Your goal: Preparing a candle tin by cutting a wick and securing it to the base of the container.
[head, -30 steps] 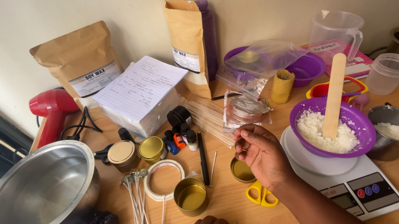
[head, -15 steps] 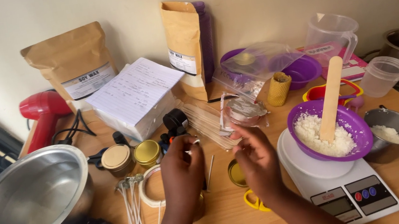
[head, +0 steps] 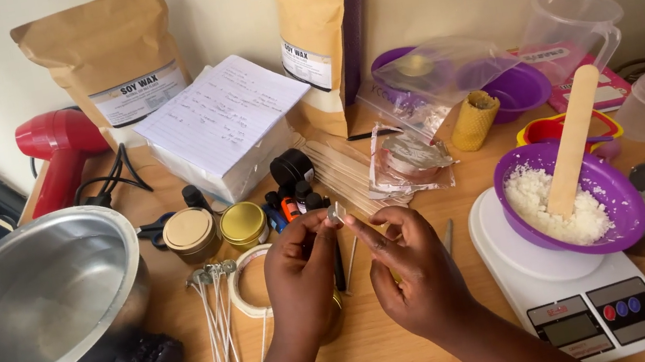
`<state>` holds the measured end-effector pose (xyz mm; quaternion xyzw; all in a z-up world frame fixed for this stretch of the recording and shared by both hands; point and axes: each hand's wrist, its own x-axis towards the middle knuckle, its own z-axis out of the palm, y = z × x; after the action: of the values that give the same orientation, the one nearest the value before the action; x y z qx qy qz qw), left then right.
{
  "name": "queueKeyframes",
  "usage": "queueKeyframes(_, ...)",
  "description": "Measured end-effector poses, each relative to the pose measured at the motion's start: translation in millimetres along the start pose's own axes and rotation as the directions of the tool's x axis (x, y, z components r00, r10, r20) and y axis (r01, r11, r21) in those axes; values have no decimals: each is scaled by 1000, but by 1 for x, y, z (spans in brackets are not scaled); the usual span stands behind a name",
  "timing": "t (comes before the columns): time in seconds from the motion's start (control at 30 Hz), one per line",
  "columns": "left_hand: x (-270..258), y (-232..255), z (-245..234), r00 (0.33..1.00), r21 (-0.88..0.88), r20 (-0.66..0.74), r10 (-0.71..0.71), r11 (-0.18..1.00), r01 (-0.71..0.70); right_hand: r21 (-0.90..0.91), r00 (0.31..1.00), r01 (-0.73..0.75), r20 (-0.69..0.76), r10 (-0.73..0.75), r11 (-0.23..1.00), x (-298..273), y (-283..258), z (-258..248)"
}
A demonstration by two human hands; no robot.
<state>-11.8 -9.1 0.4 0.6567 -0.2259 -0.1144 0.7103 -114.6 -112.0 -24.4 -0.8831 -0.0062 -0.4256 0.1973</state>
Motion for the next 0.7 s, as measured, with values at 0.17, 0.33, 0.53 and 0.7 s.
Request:
queueKeyframes(0.17, 0, -5, -1, 981, 95, 19, 195, 976, -196, -39, 1000, -16, 23, 17, 999, -1, 0, 1)
queueKeyframes(0.33, 1, -11, 0, 968, 70, 29, 251, 965, -252, -41, 999, -22, 29, 23, 999, -2, 0, 1)
queueKeyframes(0.53, 2, -16, 0, 947, 150, 31, 319, 935, -320, -41, 999, -30, 19, 31, 999, -1, 0, 0)
queueKeyframes(0.7, 2, -15, 1, 948, 150, 41, 316, 936, -318, -25, 998, -47, 28, 48, 999, -1, -1, -1)
